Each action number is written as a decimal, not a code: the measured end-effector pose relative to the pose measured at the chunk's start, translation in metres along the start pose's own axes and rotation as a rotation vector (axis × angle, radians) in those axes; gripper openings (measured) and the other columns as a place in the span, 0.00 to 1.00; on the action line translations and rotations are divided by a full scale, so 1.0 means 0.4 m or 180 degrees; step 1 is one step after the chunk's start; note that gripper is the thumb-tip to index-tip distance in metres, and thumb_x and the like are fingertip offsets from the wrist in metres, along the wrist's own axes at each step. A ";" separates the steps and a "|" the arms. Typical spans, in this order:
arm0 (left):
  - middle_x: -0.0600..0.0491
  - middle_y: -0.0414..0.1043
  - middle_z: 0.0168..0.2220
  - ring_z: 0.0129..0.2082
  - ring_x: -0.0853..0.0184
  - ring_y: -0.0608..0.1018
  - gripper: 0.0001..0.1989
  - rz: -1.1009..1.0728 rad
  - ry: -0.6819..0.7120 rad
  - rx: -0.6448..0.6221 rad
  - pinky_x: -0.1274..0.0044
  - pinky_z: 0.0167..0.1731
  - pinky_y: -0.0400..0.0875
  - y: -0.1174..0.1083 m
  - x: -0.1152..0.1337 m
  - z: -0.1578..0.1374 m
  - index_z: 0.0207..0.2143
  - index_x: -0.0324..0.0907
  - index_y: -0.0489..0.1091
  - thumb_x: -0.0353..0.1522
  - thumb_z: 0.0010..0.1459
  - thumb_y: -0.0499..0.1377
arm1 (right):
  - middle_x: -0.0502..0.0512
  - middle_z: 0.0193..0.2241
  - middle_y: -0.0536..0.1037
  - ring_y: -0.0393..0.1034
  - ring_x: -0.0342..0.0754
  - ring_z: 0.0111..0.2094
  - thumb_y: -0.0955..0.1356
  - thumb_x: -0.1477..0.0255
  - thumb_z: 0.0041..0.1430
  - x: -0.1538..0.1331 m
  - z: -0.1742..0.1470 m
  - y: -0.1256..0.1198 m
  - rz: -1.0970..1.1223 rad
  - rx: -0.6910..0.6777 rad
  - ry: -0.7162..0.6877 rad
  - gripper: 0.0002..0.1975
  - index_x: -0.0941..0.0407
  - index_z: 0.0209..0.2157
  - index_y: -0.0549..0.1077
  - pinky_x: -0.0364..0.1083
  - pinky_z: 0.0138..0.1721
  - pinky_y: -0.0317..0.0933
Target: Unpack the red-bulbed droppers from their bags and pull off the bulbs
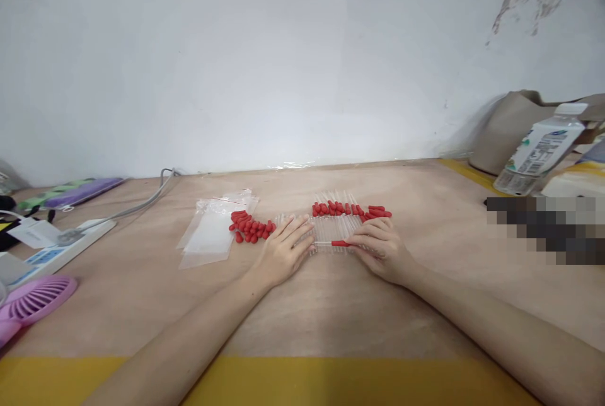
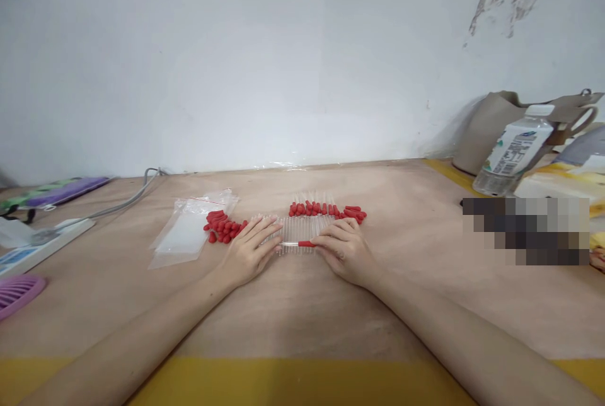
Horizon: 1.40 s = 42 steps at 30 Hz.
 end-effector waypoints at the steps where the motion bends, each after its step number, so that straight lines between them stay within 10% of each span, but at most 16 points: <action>1: 0.48 0.70 0.46 0.53 0.61 0.66 0.08 -0.0026 0.0021 -0.0008 0.64 0.53 0.60 0.002 0.002 0.000 0.39 0.38 0.69 0.28 0.58 0.53 | 0.53 0.31 0.74 0.65 0.46 0.34 0.65 0.74 0.53 -0.002 0.001 0.008 -0.0005 -0.0079 0.0033 0.06 0.54 0.34 0.72 0.49 0.38 0.53; 6: 0.50 0.73 0.42 0.50 0.63 0.69 0.08 -0.0120 0.0077 -0.0001 0.66 0.52 0.63 0.005 0.010 0.002 0.39 0.38 0.69 0.28 0.58 0.52 | 0.58 0.39 0.73 0.65 0.50 0.39 0.66 0.63 0.52 -0.029 0.017 0.046 -0.0249 -0.0294 0.0098 0.15 0.56 0.40 0.70 0.51 0.41 0.52; 42: 0.50 0.73 0.37 0.45 0.68 0.72 0.09 -0.0794 0.0113 -0.0447 0.69 0.53 0.63 0.027 0.043 0.006 0.35 0.37 0.67 0.27 0.60 0.47 | 0.54 0.32 0.75 0.66 0.47 0.36 0.62 0.74 0.58 -0.100 0.024 0.077 -0.0134 -0.0379 -0.0689 0.07 0.57 0.31 0.72 0.47 0.37 0.62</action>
Point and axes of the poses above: each hand's wrist, its own z-axis towards the middle knuckle, its own y-axis out of the palm, x = y × z, the point moved 10 cm from there along z, towards the middle knuckle
